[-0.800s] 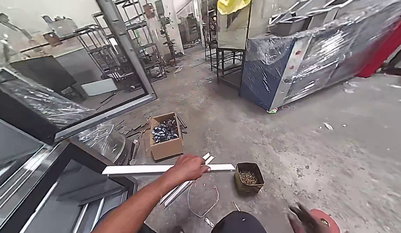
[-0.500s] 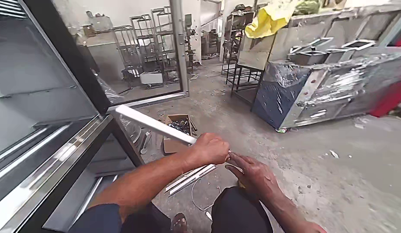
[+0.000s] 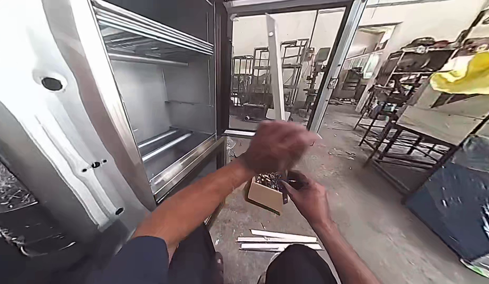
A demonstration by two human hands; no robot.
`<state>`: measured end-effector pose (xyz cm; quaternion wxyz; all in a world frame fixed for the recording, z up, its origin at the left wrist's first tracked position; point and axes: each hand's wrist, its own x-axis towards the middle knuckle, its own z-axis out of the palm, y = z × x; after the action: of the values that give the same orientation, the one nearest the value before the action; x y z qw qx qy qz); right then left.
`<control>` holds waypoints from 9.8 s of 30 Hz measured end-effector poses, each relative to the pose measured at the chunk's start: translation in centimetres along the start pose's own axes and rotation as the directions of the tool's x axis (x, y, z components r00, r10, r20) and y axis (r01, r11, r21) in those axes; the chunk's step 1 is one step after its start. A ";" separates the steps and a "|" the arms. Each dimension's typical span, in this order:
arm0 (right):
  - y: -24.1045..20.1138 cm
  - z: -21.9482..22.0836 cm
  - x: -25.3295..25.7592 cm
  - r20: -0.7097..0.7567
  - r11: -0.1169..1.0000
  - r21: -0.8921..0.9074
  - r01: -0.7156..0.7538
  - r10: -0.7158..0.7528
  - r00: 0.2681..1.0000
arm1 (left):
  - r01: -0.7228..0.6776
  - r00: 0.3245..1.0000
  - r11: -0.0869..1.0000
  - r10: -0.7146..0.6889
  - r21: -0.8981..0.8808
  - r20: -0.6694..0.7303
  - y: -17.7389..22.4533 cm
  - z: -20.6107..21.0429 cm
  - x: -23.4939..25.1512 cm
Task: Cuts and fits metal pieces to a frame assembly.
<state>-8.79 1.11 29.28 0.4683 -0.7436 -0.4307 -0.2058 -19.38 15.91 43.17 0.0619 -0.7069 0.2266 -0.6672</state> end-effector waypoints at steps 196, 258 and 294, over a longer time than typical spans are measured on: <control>-0.6 21.6 2.9 0.777 0.856 0.372 0.358 -0.498 0.385 | 0.689 0.725 0.721 -0.683 0.077 -0.095 -32.0 3.2 -2.8; 24.4 -20.9 -60.5 -0.351 -0.503 -0.164 -0.849 0.834 -0.427 | 0.975 -0.085 0.220 0.433 -0.014 0.897 36.5 36.7 -41.7; 22.2 -13.0 -44.4 -0.337 0.309 0.919 -0.245 0.938 -0.079 | 0.973 -0.196 0.213 0.536 0.093 0.821 50.8 20.0 -31.0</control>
<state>-13.22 -34.35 -7.48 0.8533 -0.3971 0.2982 -0.1590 -12.29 -21.09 -7.00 -0.4157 -0.8134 0.1624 0.3731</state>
